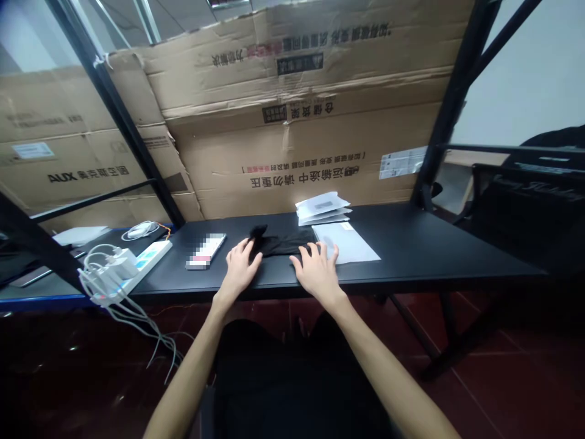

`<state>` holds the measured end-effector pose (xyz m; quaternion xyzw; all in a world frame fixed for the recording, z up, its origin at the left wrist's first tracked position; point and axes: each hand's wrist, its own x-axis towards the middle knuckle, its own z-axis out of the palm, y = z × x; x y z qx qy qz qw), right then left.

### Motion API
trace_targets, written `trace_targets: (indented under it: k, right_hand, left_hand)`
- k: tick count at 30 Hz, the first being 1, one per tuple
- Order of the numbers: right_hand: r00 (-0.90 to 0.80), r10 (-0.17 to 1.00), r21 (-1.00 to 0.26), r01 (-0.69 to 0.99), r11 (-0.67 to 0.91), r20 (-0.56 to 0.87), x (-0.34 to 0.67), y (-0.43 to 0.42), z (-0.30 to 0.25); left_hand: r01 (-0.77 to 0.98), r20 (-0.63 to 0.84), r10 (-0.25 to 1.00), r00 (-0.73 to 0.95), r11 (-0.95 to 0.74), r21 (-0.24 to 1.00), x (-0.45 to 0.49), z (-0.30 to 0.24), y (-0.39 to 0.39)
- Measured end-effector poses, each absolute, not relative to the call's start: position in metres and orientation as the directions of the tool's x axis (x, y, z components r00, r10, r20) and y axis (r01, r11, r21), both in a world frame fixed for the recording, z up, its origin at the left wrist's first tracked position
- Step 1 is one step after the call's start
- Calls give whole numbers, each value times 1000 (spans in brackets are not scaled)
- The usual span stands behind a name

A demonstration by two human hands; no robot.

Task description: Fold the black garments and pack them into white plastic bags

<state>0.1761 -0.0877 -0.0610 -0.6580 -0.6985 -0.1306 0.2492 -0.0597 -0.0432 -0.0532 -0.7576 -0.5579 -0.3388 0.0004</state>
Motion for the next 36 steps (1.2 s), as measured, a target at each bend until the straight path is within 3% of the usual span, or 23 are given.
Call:
trace_targets:
  k: [7, 13, 18, 24, 36]
  right_hand:
    - [60, 846, -183, 982, 45, 529, 177, -86, -62]
    - [57, 826, -204, 977, 70, 561, 178, -85, -64]
    - [74, 828, -219, 974, 60, 557, 178, -84, -65]
    - [84, 821, -219, 974, 51, 565, 178, -84, -67]
    - [59, 832, -211, 975, 70, 551, 179, -84, -66]
  left_hand:
    - [898, 527, 841, -122, -133, 420, -83, -43, -44]
    - [908, 526, 829, -187, -58, 415, -83, -33, -52]
    - [920, 559, 814, -158, -83, 382, -78, -38, -50]
    - [923, 488, 873, -23, -169, 345, -82, -52, -43]
    - [925, 440, 894, -81, -96, 367, -82, -45, -47]
